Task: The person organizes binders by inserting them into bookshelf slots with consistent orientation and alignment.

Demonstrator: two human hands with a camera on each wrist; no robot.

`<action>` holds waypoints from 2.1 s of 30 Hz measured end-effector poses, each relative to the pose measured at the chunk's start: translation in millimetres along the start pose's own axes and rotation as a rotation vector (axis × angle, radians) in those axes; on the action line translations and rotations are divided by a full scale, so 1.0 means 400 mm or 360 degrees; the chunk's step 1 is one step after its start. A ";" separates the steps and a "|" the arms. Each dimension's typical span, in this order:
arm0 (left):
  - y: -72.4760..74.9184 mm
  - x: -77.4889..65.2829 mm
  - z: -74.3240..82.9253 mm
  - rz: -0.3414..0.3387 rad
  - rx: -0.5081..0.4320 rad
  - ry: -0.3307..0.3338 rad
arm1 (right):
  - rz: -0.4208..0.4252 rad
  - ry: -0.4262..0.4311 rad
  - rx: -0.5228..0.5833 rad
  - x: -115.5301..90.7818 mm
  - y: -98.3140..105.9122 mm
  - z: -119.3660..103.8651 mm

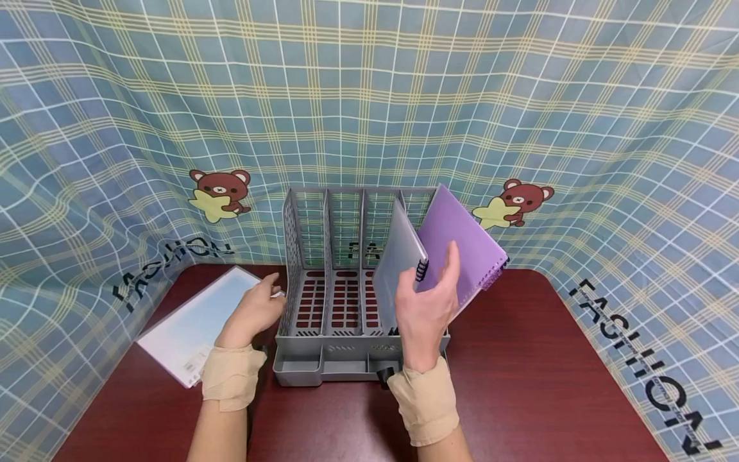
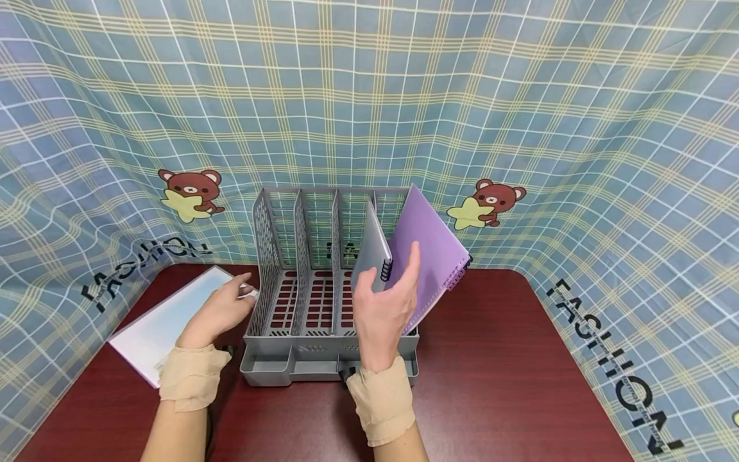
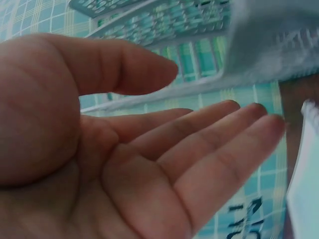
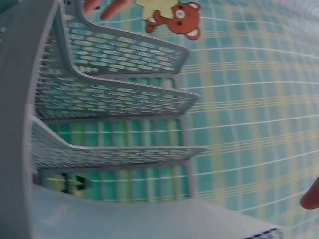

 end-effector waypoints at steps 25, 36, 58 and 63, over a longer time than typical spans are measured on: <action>0.066 -0.083 -0.203 0.0312 0.0331 -0.0001 | -0.0872 0.0450 0.0445 -0.186 -0.223 -0.095; 0.017 -0.084 -0.304 0.0017 0.0512 0.0107 | -0.1514 0.0444 0.0215 -0.360 -0.372 -0.081; 0.013 -0.171 -0.444 -0.0174 0.0252 0.0136 | -0.2053 0.0547 -0.0090 -0.570 -0.490 -0.014; 0.023 -0.186 -0.440 -0.0203 0.0327 0.0047 | -0.2143 0.0586 -0.0256 -0.620 -0.505 0.015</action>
Point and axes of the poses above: each hand's wrist, its own x-axis towards the middle knuckle, its own y-axis out of the back of the hand, z = x × y, the point moved 6 cm from there along x, towards the middle knuckle, and after that the axes turned 14 degrees about x, right-handed, at the moved point
